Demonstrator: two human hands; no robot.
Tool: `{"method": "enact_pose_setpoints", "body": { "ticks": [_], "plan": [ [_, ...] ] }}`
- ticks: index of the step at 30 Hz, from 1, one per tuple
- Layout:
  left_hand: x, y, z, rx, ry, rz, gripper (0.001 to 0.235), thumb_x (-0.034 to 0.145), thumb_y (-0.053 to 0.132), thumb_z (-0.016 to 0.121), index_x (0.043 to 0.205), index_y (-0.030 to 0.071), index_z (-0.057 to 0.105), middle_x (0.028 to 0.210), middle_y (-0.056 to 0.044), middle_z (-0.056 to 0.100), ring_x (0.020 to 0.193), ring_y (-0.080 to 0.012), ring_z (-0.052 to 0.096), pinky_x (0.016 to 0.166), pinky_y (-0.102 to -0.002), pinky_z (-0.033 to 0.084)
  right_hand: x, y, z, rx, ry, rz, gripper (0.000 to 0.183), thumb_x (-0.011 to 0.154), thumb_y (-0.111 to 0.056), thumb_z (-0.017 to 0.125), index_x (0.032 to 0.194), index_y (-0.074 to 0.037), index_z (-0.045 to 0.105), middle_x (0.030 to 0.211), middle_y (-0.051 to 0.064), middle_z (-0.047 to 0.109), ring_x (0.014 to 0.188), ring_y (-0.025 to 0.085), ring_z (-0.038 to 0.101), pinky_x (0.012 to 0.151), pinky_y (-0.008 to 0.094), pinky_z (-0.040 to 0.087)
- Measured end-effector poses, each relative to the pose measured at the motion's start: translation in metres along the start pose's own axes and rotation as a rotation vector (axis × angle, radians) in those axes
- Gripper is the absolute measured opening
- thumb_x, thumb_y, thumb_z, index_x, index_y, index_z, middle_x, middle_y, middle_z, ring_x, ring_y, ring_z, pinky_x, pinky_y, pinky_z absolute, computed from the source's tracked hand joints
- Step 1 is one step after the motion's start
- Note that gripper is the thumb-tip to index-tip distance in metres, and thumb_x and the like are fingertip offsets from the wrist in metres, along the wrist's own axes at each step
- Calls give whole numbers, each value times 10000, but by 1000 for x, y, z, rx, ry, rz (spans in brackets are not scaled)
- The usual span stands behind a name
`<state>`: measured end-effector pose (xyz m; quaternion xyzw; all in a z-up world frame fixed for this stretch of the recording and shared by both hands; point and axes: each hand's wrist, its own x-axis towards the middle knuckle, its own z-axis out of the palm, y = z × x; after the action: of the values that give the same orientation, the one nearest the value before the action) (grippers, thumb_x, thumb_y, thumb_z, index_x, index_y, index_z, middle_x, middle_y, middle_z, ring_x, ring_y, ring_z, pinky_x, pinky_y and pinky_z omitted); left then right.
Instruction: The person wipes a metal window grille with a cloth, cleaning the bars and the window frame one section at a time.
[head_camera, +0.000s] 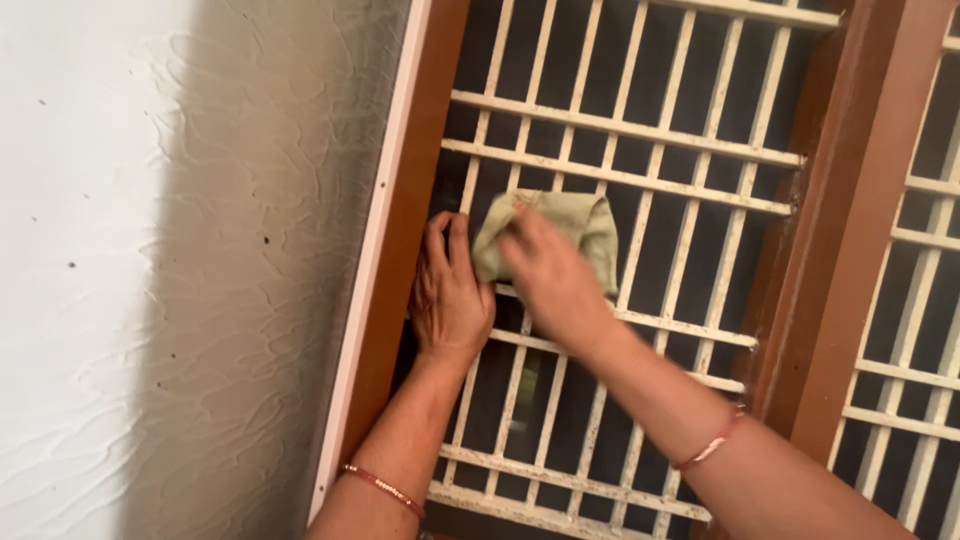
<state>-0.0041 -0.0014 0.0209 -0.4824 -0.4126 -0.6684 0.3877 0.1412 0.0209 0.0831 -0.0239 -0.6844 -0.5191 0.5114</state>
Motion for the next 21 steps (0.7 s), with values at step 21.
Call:
{"method": "enact_pose_setpoints", "body": {
  "ticks": [21],
  "plan": [
    [1,-17,18,-554,-172,-640,429,1108,305,403,1515,169,420,1425,-143,541,1256,-364,553,1026,-482,410,16,-20,-9,317,-240,294,303,800,37,599,1085,-30,679,1123,110,697,1084,274,668,984,414,553]
  ]
}}
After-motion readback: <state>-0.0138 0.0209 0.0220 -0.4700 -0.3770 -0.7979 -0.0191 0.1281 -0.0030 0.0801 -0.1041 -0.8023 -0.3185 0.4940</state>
